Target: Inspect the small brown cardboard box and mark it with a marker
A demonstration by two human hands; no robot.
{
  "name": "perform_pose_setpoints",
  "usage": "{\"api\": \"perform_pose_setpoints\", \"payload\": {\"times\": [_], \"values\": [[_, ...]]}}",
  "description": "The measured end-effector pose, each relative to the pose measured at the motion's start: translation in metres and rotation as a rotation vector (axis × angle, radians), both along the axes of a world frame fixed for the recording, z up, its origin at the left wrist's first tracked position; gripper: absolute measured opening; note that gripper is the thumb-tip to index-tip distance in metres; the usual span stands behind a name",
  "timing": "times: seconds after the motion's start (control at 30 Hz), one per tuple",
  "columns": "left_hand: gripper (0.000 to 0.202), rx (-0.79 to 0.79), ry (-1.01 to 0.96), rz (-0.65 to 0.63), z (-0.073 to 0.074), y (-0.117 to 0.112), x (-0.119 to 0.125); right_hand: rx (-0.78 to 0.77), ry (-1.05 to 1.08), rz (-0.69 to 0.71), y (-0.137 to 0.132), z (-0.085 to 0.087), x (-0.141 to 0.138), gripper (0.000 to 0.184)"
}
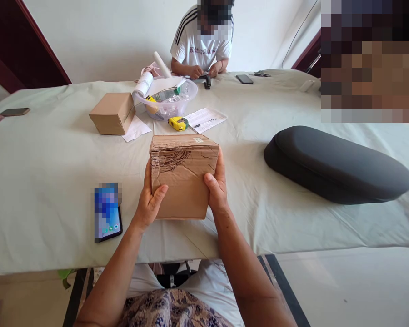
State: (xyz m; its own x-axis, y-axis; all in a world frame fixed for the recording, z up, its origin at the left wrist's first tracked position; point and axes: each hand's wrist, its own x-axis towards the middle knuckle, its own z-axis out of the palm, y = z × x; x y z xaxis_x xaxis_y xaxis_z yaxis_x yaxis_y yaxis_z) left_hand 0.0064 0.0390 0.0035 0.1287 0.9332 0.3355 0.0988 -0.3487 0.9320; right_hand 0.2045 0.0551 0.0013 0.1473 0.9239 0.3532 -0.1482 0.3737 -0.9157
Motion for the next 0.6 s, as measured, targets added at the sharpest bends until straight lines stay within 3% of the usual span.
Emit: {"api": "perform_pose_setpoints", "payload": {"times": [0.27, 0.47, 0.6], "values": [[0.072, -0.21, 0.043, -0.004, -0.022, -0.049, -0.023, 0.01, -0.004, 0.01, 0.0, 0.001, 0.001, 0.086], [0.083, -0.242, 0.025, 0.003, -0.033, -0.053, -0.016, 0.025, -0.023, 0.007, 0.001, 0.002, 0.001, 0.087], [0.098, -0.217, 0.036, 0.078, -0.034, -0.049, -0.008, 0.038, 0.004, 0.032, 0.001, 0.002, -0.001, 0.085]]}}
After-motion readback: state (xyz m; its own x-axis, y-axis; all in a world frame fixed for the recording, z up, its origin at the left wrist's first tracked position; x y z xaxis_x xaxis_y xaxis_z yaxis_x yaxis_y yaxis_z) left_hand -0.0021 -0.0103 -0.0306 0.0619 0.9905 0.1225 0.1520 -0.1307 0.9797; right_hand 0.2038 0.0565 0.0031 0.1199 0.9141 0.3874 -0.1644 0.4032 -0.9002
